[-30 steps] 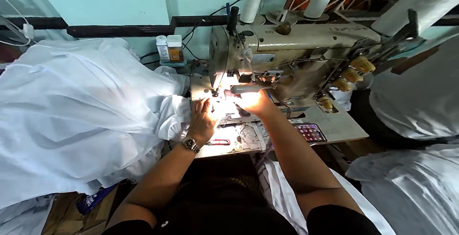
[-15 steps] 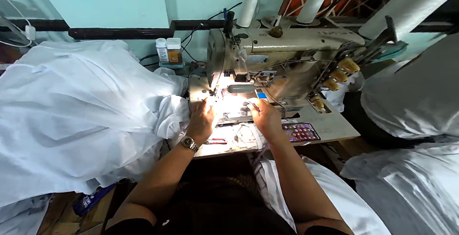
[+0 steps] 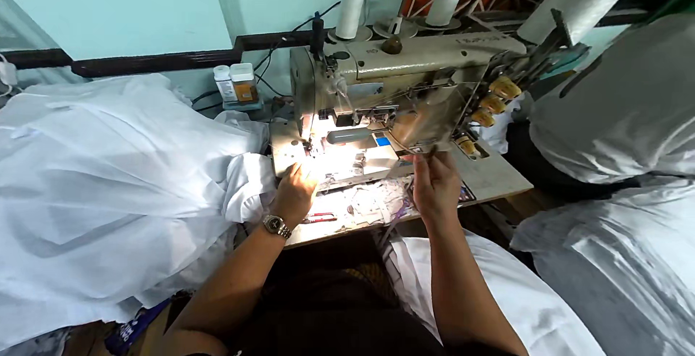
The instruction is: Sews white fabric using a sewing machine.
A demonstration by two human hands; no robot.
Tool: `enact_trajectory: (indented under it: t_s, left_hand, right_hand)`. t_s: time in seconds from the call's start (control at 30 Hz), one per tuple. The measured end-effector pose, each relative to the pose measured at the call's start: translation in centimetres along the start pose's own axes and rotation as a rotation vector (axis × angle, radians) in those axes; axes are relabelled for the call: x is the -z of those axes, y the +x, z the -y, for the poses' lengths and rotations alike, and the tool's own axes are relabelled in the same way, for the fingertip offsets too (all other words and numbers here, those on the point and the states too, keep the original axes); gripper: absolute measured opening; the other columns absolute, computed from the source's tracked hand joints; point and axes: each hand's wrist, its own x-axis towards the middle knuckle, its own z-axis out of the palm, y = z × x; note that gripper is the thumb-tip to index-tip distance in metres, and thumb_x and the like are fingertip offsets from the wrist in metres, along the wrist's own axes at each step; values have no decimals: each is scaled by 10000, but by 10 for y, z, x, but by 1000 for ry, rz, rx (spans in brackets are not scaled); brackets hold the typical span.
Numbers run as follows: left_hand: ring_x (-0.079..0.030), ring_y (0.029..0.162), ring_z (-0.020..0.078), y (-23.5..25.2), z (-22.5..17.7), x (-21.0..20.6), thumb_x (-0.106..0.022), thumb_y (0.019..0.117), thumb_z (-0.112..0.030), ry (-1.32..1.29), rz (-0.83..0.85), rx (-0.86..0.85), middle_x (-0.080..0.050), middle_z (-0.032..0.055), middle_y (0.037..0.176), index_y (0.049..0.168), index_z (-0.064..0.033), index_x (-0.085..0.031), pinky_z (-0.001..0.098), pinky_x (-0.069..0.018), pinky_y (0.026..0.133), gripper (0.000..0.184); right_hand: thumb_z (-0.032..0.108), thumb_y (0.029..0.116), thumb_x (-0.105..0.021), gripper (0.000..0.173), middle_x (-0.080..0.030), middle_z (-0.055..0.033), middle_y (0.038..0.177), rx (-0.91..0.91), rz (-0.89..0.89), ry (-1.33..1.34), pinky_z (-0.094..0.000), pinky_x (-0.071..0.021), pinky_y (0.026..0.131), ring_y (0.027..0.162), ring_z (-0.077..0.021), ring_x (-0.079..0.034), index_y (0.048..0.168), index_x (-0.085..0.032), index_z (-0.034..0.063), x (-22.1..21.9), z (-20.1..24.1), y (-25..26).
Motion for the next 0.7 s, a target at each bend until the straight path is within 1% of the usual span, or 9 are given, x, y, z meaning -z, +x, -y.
enact_trajectory:
  t_s: [0.07,0.1,0.13,0.17,0.23,0.3,0.47,0.6,0.7]
  left_hand:
    - [-659,1117,351,-2,2,-1,-639,983,-179,-3,17,67,-686,205,1120,1059,6,-728,478,-535,993,219]
    - [-640,1173,375,-3,2,-1,-655,982,-232,9,25,108,-674,227,1179,1089,20,-722,507,-505,1046,282]
    - [-628,1197,381,-4,2,-1,-662,977,-260,28,21,126,-676,228,1196,1093,25,-725,522,-469,1083,314]
    - [-636,1177,373,-4,2,-1,-662,974,-256,49,9,119,-691,215,1160,1065,19,-734,524,-454,1090,298]
    - [-654,1134,365,-3,0,0,-654,972,-203,65,13,99,-701,208,1103,1020,15,-739,513,-488,1045,239]
    - [-661,1117,358,-3,-2,-1,-629,976,-156,65,3,82,-701,202,1100,1039,7,-740,488,-519,1010,208]
    - [-671,1071,369,-2,0,-3,-636,958,-136,62,-26,72,-700,212,1045,989,20,-745,502,-528,985,192]
    - [-663,1100,359,-5,2,-5,-650,960,-166,65,-30,94,-700,204,1074,995,14,-742,500,-508,1021,205]
    - [-665,1087,373,-4,0,-5,-670,940,-150,70,-41,110,-698,215,1063,971,25,-735,511,-514,1002,190]
  right_hand:
    - [324,1087,-461,424,-651,-116,999,-16,-53,107,-376,-517,813,912,-180,-614,1019,-733,6,9,2,2]
    - [314,1089,-468,391,-655,-83,974,-21,-78,173,-313,-521,768,844,-121,-608,1044,-709,9,13,3,3]
    - [308,1088,-479,344,-639,-38,921,-33,-100,232,-249,-529,657,715,-61,-593,1059,-678,29,15,4,5]
    - [285,1083,-499,302,-616,-23,901,-48,-107,306,-235,-544,602,654,-49,-592,1082,-658,28,15,5,5]
    - [219,1066,-540,224,-644,-22,968,-46,-96,410,-279,-619,655,706,-76,-667,1129,-637,28,13,3,5]
    - [154,1047,-554,220,-648,-77,1074,-25,-67,425,-327,-643,770,840,-130,-708,1172,-647,-2,3,-6,8]
    - [81,1004,-623,180,-673,-165,1156,84,-35,188,-329,-594,903,1069,-197,-678,1124,-726,-6,-35,-29,24]
    - [70,965,-653,194,-671,-209,1130,24,-35,46,-386,-580,895,1038,-283,-675,1126,-753,29,-59,-33,39]
    - [73,980,-643,167,-653,-203,1077,0,-61,2,-364,-603,810,922,-260,-686,1109,-727,9,-57,-27,37]
